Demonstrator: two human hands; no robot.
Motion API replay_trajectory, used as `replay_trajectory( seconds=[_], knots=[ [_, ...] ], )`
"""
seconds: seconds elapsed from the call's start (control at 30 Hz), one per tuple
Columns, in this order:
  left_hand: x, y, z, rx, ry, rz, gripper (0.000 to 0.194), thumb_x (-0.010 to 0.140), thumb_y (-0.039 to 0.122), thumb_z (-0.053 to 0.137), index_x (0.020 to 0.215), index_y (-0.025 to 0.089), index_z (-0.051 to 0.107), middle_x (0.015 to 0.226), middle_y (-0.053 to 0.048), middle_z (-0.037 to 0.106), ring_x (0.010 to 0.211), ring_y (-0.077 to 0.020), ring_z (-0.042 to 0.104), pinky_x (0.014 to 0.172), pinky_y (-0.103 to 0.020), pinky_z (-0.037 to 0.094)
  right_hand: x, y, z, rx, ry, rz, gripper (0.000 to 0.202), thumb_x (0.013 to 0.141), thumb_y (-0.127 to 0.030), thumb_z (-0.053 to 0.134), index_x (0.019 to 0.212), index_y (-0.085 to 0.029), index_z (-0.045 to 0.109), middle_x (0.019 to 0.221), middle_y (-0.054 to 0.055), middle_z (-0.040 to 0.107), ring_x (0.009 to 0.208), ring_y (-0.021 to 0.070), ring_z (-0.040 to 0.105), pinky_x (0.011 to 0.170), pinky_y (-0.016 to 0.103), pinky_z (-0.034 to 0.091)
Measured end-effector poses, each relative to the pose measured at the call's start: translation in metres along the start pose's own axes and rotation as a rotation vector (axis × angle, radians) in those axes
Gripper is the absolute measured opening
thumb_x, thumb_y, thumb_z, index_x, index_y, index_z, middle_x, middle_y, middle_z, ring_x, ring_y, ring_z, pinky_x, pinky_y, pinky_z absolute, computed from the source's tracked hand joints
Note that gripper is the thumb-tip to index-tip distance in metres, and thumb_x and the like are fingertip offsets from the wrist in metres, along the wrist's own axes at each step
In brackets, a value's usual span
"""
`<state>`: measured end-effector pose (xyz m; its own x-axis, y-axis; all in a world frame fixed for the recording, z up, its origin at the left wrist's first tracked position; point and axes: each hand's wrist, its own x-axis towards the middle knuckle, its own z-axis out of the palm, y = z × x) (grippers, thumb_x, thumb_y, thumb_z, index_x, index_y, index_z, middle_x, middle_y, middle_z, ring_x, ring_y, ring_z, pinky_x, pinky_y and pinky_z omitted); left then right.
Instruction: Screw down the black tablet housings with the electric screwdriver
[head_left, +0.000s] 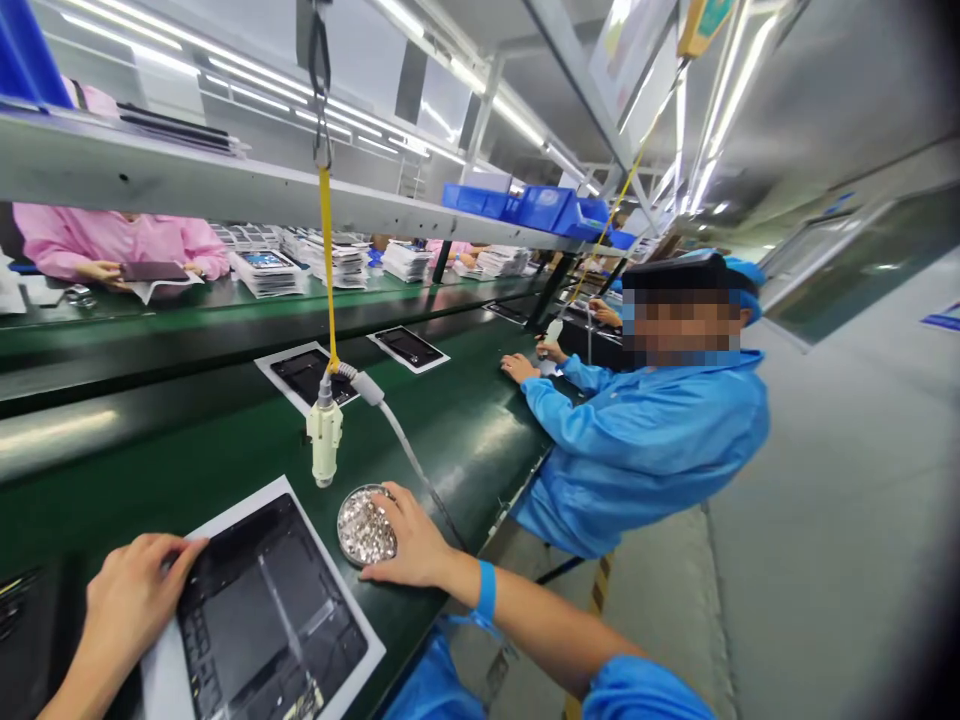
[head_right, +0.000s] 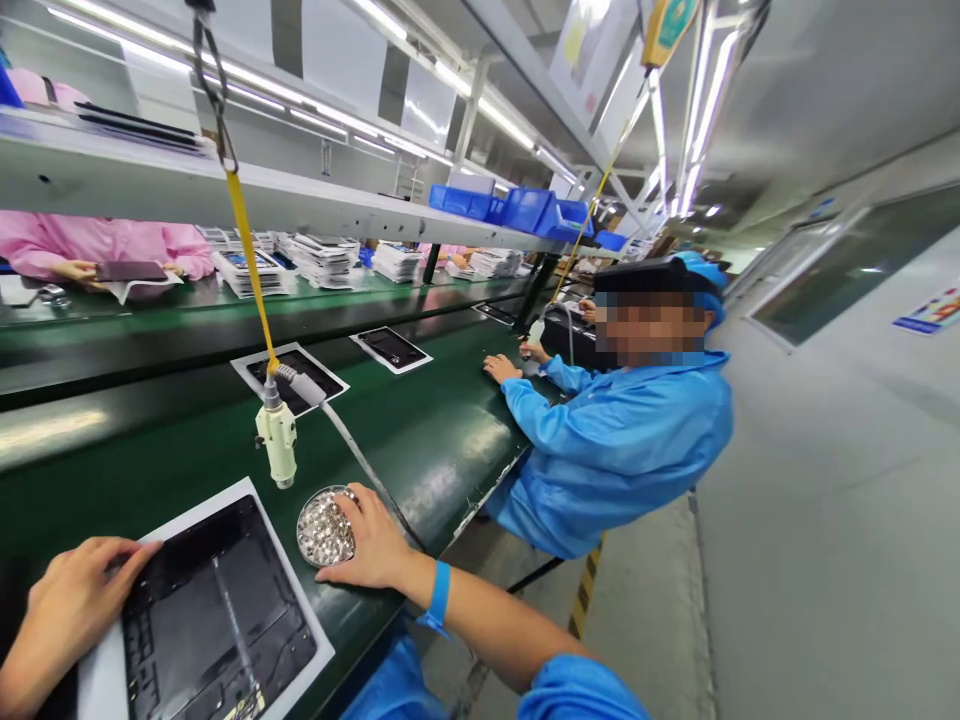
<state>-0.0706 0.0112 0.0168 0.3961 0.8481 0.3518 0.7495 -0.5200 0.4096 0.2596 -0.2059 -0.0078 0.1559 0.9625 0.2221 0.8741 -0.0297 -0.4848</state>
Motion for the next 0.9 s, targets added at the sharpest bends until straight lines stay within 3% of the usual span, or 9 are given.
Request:
replay_trajectory(
  seconds=[0.17, 0.47, 0.6, 0.73, 0.9],
  knots=[
    [-0.007, 0.010, -0.005, -0.017, -0.055, 0.014, 0.043, 0.084, 0.058, 0.045, 0.066, 0.024, 0.065, 0.080, -0.011, 0.072, 0.079, -0.0302, 0.063, 0.075, -0.042, 0.049, 0.003, -0.004, 0.000, 0.045, 0.006, 0.041, 0.107, 0.054, -0.051, 0.096, 0.145, -0.017, 0.050, 0.155, 0.022, 0.038, 0.145, 0.0398, 0.041, 0.122, 0.056, 0.035],
    [-0.015, 0.007, -0.010, -0.063, -0.105, 0.046, 0.030, 0.093, 0.044, 0.051, 0.076, 0.022, 0.062, 0.096, -0.011, 0.070, 0.094, -0.0281, 0.063, 0.088, -0.041, 0.049, 0.006, -0.005, 0.009, 0.060, 0.073, 0.026, 0.089, 0.063, -0.044, 0.090, 0.140, -0.019, 0.054, 0.153, 0.019, 0.040, 0.143, 0.0396, 0.042, 0.121, 0.058, 0.038],
    [-0.003, 0.012, -0.009, -0.004, -0.173, -0.029, 0.031, 0.090, 0.048, 0.057, 0.090, 0.020, 0.069, 0.097, -0.011, 0.071, 0.093, -0.0291, 0.063, 0.084, -0.040, 0.048, 0.005, -0.005, 0.008, 0.066, 0.050, 0.020, 0.090, 0.062, -0.043, 0.090, 0.141, -0.020, 0.052, 0.152, 0.019, 0.041, 0.143, 0.0390, 0.043, 0.121, 0.056, 0.038],
    [0.014, 0.024, -0.005, -0.060, -0.345, 0.010, 0.029, 0.094, 0.042, 0.053, 0.081, 0.021, 0.068, 0.085, -0.007, 0.069, 0.085, -0.0246, 0.064, 0.080, -0.036, 0.047, 0.004, -0.003, 0.008, 0.075, 0.071, 0.014, 0.090, 0.062, -0.041, 0.089, 0.141, -0.021, 0.052, 0.152, 0.018, 0.041, 0.142, 0.0390, 0.044, 0.120, 0.057, 0.039],
    [0.020, 0.032, 0.001, -0.129, -0.329, 0.067, 0.027, 0.095, 0.038, 0.052, 0.081, 0.020, 0.067, 0.086, -0.007, 0.067, 0.082, -0.0220, 0.063, 0.077, -0.034, 0.047, 0.007, -0.004, 0.006, 0.084, 0.018, 0.017, 0.092, 0.060, -0.040, 0.090, 0.141, -0.020, 0.052, 0.152, 0.018, 0.041, 0.143, 0.0384, 0.043, 0.121, 0.055, 0.039]
  ],
)
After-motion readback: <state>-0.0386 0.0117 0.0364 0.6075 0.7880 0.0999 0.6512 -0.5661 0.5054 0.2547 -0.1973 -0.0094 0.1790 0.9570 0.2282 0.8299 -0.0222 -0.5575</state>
